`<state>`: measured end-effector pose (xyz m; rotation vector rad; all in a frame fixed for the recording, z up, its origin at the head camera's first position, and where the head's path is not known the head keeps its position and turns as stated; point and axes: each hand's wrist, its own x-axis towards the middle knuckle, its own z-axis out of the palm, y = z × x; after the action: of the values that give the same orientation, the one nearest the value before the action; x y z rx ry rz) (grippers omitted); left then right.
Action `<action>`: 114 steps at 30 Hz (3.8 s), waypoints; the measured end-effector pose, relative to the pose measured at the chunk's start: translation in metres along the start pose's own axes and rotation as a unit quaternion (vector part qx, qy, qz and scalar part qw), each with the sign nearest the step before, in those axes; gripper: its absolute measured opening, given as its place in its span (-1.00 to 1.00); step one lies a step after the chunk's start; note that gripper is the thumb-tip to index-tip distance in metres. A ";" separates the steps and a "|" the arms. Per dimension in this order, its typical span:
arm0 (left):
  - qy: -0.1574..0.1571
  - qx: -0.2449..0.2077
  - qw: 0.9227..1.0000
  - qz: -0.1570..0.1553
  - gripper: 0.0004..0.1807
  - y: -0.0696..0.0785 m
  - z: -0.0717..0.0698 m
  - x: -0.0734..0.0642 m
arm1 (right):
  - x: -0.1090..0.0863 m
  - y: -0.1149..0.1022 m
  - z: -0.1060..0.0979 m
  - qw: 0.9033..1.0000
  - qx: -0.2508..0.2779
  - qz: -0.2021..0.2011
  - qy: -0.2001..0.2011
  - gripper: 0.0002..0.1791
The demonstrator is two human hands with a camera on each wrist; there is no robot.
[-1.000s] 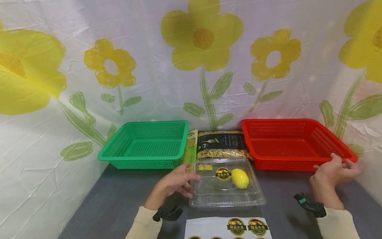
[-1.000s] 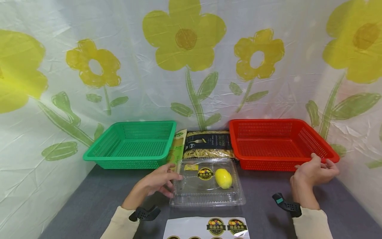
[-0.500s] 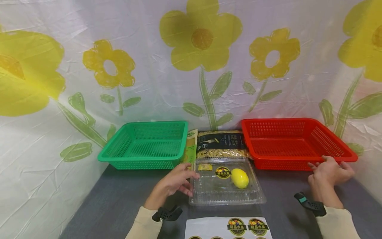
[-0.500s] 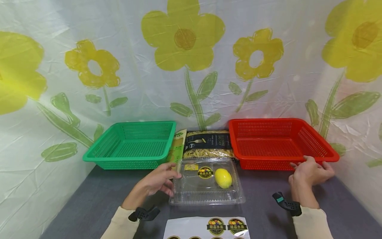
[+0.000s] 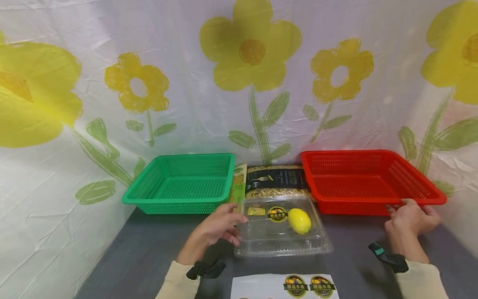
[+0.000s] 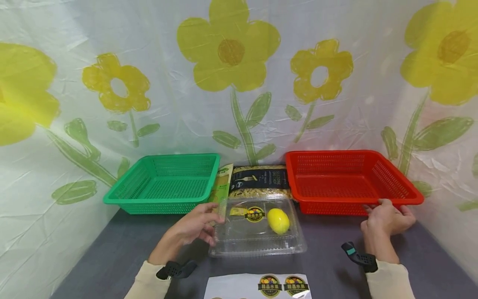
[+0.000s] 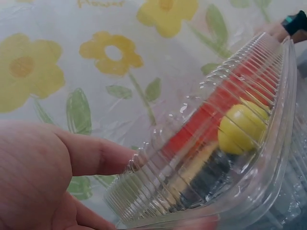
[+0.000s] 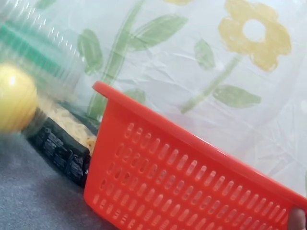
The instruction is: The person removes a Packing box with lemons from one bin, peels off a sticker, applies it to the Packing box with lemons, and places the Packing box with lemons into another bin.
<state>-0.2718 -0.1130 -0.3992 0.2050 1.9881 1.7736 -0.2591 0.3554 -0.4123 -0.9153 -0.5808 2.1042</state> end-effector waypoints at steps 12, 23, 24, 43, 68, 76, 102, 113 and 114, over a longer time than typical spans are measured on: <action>-0.002 -0.027 1.000 0.008 -0.02 0.016 -0.001 -0.007 | 0.001 -0.001 -0.002 1.000 -0.016 0.011 -0.006 -0.52; -0.015 -0.039 0.999 0.009 -0.09 0.057 0.008 0.007 | -0.001 -0.001 -0.001 1.000 -0.017 0.014 -0.010 -0.51; -0.016 -0.038 0.999 0.010 -0.10 0.061 0.009 0.010 | -0.001 -0.002 -0.002 1.000 -0.015 0.014 -0.012 -0.51; -0.012 -0.044 0.998 0.048 -0.14 0.111 0.087 0.093 | 0.005 0.001 -0.009 1.000 -0.016 -0.002 0.011 -0.50; 0.146 0.064 0.983 0.091 -0.83 0.116 0.178 0.176 | 0.005 0.002 -0.002 1.000 -0.001 -0.001 -0.006 -0.48; 0.180 0.249 0.947 0.096 -0.78 0.106 0.182 0.187 | 0.004 0.004 -0.003 1.000 -0.003 0.000 0.000 -0.49; 0.189 0.462 0.863 0.083 -0.45 0.101 0.208 0.189 | 0.005 0.002 -0.003 1.000 -0.019 0.001 0.004 -0.49; 0.192 0.491 0.846 0.082 -0.73 0.091 0.209 0.185 | 0.005 0.003 -0.004 1.000 -0.027 0.002 0.004 -0.50; 0.191 0.492 0.845 0.084 -0.73 0.091 0.208 0.184 | 0.006 0.003 -0.004 1.000 -0.027 0.004 0.004 -0.50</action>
<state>-0.3612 0.1636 -0.3678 0.3677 3.1033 0.7174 -0.2595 0.3585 -0.4191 -0.9576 -0.6329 2.0987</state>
